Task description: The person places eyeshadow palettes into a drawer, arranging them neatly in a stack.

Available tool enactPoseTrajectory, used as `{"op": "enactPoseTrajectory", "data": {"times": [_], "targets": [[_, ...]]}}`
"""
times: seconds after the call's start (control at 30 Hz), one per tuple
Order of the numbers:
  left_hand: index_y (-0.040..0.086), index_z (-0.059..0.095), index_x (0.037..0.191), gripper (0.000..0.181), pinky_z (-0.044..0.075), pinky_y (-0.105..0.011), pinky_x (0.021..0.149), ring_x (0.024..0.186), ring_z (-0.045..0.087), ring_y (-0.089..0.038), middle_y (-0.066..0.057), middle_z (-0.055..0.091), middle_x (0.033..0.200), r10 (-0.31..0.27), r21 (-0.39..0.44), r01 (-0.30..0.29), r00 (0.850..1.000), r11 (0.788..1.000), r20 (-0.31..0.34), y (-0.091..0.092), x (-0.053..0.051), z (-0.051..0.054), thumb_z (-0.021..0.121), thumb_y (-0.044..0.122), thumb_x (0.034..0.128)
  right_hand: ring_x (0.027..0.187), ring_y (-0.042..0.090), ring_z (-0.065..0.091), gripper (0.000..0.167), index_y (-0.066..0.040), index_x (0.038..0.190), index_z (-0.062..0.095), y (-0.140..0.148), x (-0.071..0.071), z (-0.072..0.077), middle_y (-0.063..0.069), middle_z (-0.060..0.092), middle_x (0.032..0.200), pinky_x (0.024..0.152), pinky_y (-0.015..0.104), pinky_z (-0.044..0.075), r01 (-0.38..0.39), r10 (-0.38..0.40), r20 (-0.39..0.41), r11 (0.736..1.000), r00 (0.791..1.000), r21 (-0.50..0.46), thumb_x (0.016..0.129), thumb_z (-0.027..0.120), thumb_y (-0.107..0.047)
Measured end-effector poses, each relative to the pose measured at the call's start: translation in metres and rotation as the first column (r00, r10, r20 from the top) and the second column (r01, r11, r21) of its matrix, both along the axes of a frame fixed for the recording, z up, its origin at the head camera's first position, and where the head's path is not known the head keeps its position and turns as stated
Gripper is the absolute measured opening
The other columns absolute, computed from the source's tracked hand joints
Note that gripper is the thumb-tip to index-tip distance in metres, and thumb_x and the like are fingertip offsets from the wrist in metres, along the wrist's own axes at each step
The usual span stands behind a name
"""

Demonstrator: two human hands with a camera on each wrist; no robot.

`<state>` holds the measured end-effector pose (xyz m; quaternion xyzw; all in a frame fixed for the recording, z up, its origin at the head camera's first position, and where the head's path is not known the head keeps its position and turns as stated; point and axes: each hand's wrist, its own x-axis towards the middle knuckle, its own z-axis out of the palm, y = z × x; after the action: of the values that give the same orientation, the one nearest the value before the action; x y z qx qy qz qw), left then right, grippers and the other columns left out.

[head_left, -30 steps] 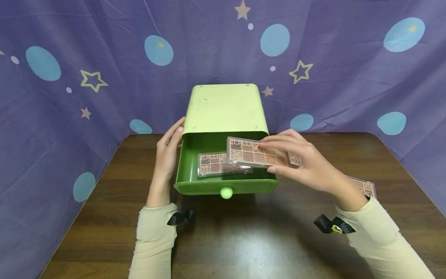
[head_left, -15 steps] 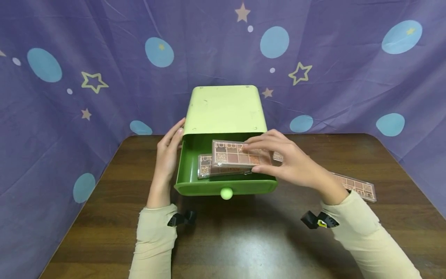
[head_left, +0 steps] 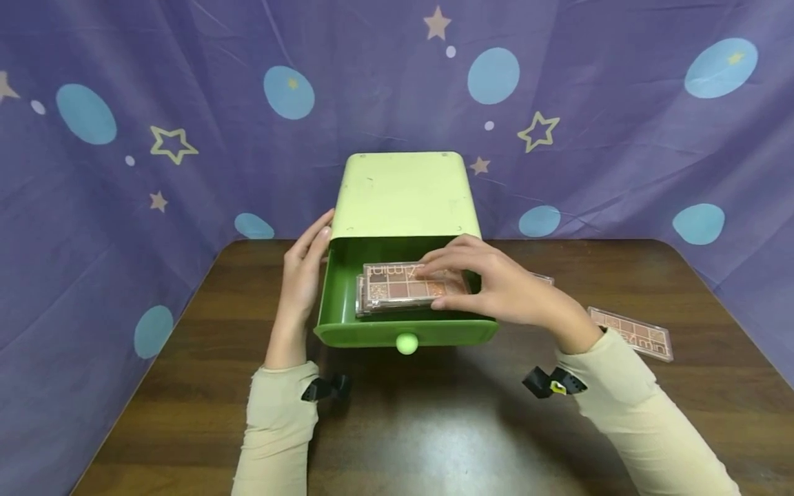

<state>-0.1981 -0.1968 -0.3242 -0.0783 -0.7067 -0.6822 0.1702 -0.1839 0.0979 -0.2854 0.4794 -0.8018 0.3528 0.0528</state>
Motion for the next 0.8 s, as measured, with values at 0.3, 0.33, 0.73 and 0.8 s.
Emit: {"op": "enactPoseTrajectory", "data": {"times": [0.3, 0.33, 0.73, 0.8], "targets": [[0.011, 0.054, 0.143, 0.040, 0.054, -0.027, 0.084, 0.111, 0.058, -0.016, -0.004, 0.055, 0.142, 0.000, -0.006, 0.000, 1.000, 1.000, 0.000, 0.000, 0.000, 0.001, 0.049, 0.024, 0.1051, 0.096, 0.009, 0.046, 0.040, -0.027, 0.128, 0.067, -0.008, -0.003, 0.003, -0.019, 0.062, 0.108, 0.073, 0.030, 0.042, 0.023, -0.025, 0.016, 0.994, 1.000, 0.109, 0.090, 0.074, -0.037], [0.011, 0.054, 0.143, 0.040, 0.054, -0.027, 0.085, 0.112, 0.058, -0.016, -0.004, 0.055, 0.142, 0.000, -0.007, 0.000, 1.000, 1.000, -0.001, 0.000, 0.000, 0.001, 0.049, 0.024, 0.1051, 0.097, 0.008, 0.046, 0.040, -0.027, 0.128, 0.067, -0.009, -0.003, 0.004, -0.018, 0.062, 0.109, 0.073, 0.031, 0.043, 0.028, -0.029, 0.011, 0.992, 1.000, 0.120, 0.090, 0.074, -0.038], [0.012, 0.055, 0.142, 0.040, 0.053, -0.027, 0.085, 0.111, 0.059, -0.019, -0.004, 0.056, 0.141, 0.008, 0.008, -0.008, 1.000, 1.000, 0.008, 0.001, 0.000, 0.001, 0.050, 0.025, 0.1047, 0.099, 0.009, 0.050, 0.047, -0.021, 0.125, 0.070, -0.015, -0.006, 0.004, -0.014, 0.066, 0.112, 0.078, 0.030, 0.045, 0.108, -0.087, -0.101, 0.969, 0.991, 0.224, 0.082, 0.083, -0.033], [0.012, 0.055, 0.142, 0.040, 0.053, -0.027, 0.086, 0.111, 0.059, -0.018, -0.004, 0.056, 0.141, 0.010, 0.003, -0.010, 1.000, 1.000, 0.009, 0.001, 0.000, 0.001, 0.050, 0.025, 0.1047, 0.098, 0.009, 0.050, 0.050, -0.021, 0.126, 0.070, -0.016, -0.006, 0.004, -0.015, 0.066, 0.110, 0.075, 0.029, 0.045, 0.120, -0.096, -0.106, 0.962, 0.990, 0.244, 0.080, 0.085, -0.033]]}}
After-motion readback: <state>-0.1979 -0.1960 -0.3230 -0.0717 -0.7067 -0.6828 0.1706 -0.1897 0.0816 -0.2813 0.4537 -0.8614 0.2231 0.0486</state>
